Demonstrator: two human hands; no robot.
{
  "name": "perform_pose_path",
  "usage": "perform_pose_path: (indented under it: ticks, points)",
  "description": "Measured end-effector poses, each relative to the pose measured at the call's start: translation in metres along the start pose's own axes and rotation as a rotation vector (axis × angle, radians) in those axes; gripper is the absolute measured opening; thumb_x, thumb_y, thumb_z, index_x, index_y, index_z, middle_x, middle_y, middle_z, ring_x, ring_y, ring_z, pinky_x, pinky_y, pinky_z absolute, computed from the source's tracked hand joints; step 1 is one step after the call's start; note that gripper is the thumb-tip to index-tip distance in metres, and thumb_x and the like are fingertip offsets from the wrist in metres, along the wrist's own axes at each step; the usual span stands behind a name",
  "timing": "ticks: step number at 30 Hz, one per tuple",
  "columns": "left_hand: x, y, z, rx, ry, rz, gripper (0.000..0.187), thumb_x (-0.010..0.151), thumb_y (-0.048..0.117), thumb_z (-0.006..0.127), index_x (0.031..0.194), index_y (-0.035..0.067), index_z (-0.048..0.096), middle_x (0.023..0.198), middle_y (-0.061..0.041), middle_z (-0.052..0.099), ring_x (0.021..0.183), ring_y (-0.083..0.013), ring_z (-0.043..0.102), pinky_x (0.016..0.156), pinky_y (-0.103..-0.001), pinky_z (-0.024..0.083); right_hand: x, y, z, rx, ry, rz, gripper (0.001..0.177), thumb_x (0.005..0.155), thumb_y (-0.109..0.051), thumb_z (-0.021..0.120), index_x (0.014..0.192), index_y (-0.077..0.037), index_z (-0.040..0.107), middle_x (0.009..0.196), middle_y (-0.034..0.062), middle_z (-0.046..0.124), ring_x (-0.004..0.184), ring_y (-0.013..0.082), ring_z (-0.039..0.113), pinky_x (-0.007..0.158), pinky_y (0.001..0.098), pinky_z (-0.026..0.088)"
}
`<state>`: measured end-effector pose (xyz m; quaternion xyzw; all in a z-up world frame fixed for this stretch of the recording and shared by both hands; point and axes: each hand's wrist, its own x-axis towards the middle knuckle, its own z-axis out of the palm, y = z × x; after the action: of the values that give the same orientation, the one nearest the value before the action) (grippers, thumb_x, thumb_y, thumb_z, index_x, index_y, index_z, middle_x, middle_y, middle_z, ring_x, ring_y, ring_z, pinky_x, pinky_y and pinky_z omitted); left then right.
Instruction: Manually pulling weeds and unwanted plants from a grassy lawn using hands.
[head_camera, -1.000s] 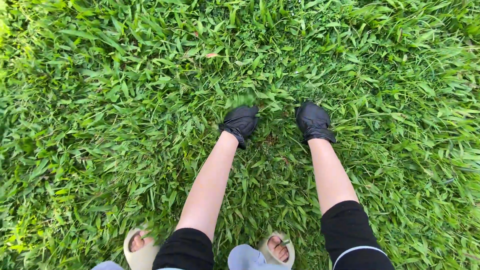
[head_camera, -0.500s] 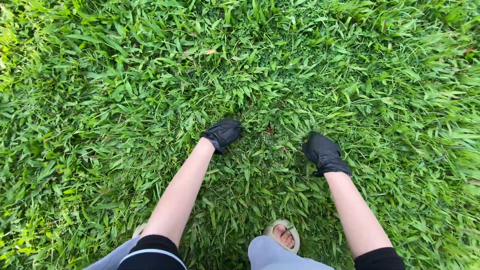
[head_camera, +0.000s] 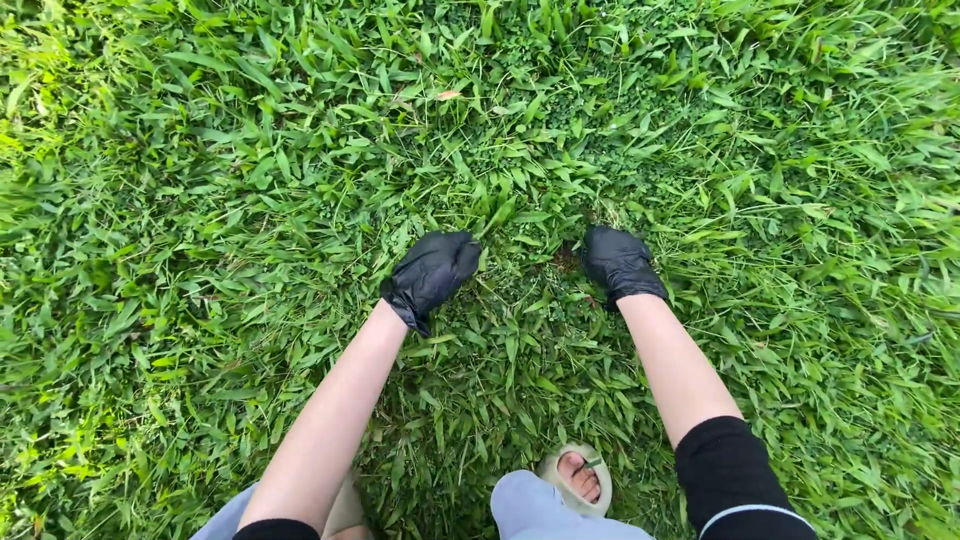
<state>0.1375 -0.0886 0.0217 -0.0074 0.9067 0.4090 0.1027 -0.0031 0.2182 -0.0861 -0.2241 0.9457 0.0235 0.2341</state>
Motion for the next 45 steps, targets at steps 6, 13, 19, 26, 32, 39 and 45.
perform_pose_path:
  ticks: [6,13,19,26,32,39,45]
  points:
    - [0.013,-0.011,-0.018,0.172,0.206,-0.002,0.049,0.1,0.044,0.052,0.111,-0.001,0.068,0.096,-0.026,0.072,0.089,-0.0458,0.067,0.079,-0.054,0.053,-0.017,-0.016,-0.011,0.142,-0.013,-0.008,0.035,0.099,-0.035,0.056,0.108,-0.005,0.073,0.104,0.0242,0.074,0.092,0.0413,0.072,0.086,0.0505,0.057]
    - [0.089,0.039,0.048,0.238,-0.141,-0.206,0.067,0.09,0.069,0.053,0.113,0.01,0.075,0.106,-0.016,0.073,0.095,-0.037,0.07,0.083,-0.05,0.055,-0.11,-0.041,-0.002,0.369,-0.3,-0.065,0.042,0.099,-0.043,0.048,0.113,-0.012,0.073,0.099,0.0174,0.076,0.086,0.0363,0.074,0.083,0.047,0.056]
    - [0.085,0.039,0.106,0.697,-0.247,-0.217,0.053,0.06,0.046,0.085,0.103,0.016,0.077,0.107,-0.011,0.072,0.1,-0.031,0.071,0.086,-0.046,0.058,-0.141,0.002,-0.038,0.309,-0.019,0.006,0.047,0.101,-0.049,0.047,0.118,-0.013,0.072,0.101,0.0184,0.076,0.09,0.0384,0.073,0.083,0.048,0.057]
    - [0.062,-0.037,0.141,0.655,-0.161,-0.093,0.028,0.082,0.029,0.072,0.102,0.01,0.077,0.104,-0.017,0.075,0.097,-0.0351,0.074,0.084,-0.046,0.06,-0.084,0.017,-0.119,0.311,-0.046,0.199,0.068,0.096,-0.065,0.047,0.13,-0.009,0.066,0.099,0.0215,0.078,0.091,0.0372,0.075,0.091,0.0479,0.056]
    - [0.006,-0.112,0.147,0.501,0.017,0.062,0.051,0.072,0.039,0.067,0.116,0.016,0.074,0.108,-0.016,0.075,0.093,-0.038,0.073,0.081,-0.049,0.058,-0.027,-0.011,-0.053,-0.087,-0.213,0.244,0.063,0.092,-0.06,0.058,0.115,-0.002,0.074,0.117,0.0225,0.072,0.105,0.0382,0.072,0.095,0.0548,0.054]
    - [0.001,-0.065,0.036,0.217,-0.085,-0.11,0.051,0.101,0.047,0.042,0.11,0.005,0.071,0.109,-0.02,0.072,0.097,-0.039,0.069,0.088,-0.049,0.054,-0.036,-0.011,-0.017,0.174,-0.13,0.147,0.04,0.097,-0.036,0.052,0.112,-0.008,0.075,0.113,0.0243,0.072,0.1,0.0425,0.071,0.092,0.0531,0.054]
    - [0.018,-0.041,-0.034,0.079,-0.061,-0.151,0.063,0.105,0.053,0.033,0.102,0.002,0.069,0.096,-0.022,0.07,0.091,-0.0424,0.066,0.087,-0.05,0.051,-0.043,-0.014,-0.006,0.147,-0.07,0.081,0.046,0.102,-0.04,0.043,0.105,-0.007,0.076,0.098,0.0222,0.076,0.088,0.0398,0.074,0.086,0.051,0.058]
